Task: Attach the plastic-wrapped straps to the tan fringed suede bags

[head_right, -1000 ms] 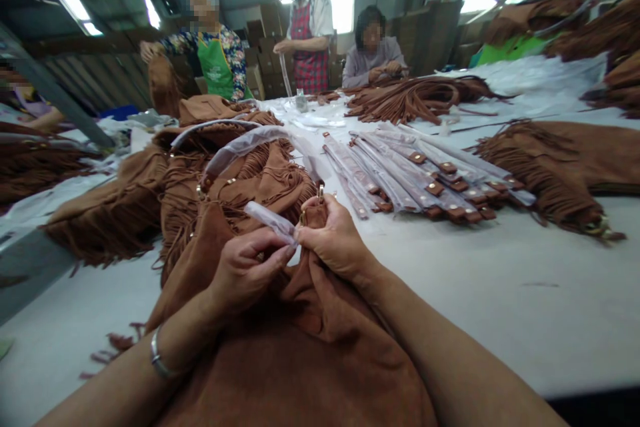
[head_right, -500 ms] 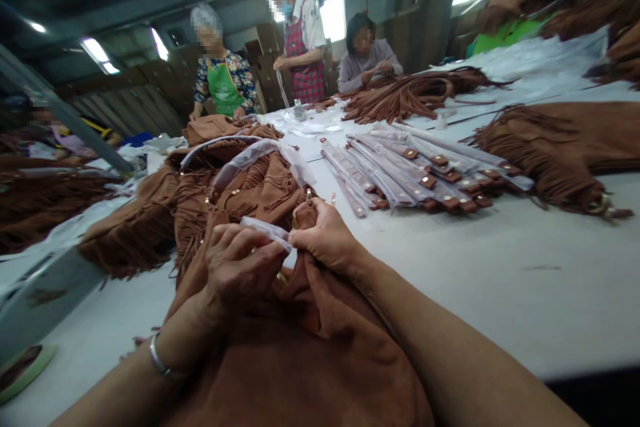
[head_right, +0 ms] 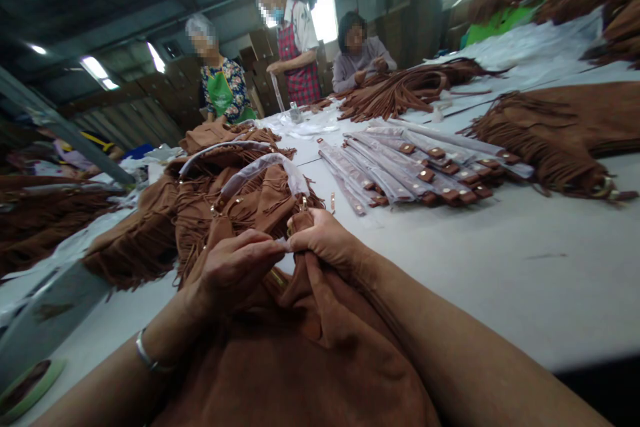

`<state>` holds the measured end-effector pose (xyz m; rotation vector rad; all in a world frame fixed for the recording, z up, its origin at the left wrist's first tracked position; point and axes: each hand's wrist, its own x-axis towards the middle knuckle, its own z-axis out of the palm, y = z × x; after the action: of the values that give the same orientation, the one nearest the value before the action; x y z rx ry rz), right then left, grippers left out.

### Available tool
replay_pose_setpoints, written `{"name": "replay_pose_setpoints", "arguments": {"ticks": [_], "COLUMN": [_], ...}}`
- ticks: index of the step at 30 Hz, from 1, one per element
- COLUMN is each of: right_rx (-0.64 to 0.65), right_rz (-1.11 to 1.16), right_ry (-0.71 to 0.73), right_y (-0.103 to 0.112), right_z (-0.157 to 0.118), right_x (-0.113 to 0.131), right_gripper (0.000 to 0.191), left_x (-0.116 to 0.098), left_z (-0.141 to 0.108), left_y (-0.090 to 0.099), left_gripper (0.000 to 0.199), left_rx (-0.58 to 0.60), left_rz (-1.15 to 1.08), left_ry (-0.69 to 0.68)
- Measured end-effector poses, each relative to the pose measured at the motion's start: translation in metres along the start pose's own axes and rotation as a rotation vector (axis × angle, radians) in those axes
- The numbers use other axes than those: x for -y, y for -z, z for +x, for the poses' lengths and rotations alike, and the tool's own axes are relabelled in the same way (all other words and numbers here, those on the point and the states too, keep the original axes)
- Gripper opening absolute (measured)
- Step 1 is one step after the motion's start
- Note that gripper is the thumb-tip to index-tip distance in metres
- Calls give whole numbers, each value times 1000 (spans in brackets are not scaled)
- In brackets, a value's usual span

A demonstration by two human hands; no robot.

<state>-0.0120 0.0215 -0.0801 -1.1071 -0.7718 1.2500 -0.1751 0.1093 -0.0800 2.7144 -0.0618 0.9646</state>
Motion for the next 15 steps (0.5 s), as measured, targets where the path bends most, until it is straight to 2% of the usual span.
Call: {"name": "replay_pose_setpoints", "arguments": {"ticks": [5, 9, 12, 15], "right_rx": [-32, -37, -35, -27], "right_rz": [-99, -163, -145, -114], "right_ry": [6, 37, 52, 49], "right_y": [0, 0, 0, 0], "right_z": [1, 1, 2, 2], "right_x": [0, -2, -3, -2], "right_gripper": [36, 38, 39, 39], "left_x": [0, 1, 0, -2], "left_z": [1, 2, 2, -1], "left_y": [-2, -5, -10, -13], "left_gripper": [17, 12, 15, 14], "left_rx": [49, 109, 89, 32], "left_rz": [-57, -122, -253, -482], "left_ry": [90, 258, 400, 568]}}
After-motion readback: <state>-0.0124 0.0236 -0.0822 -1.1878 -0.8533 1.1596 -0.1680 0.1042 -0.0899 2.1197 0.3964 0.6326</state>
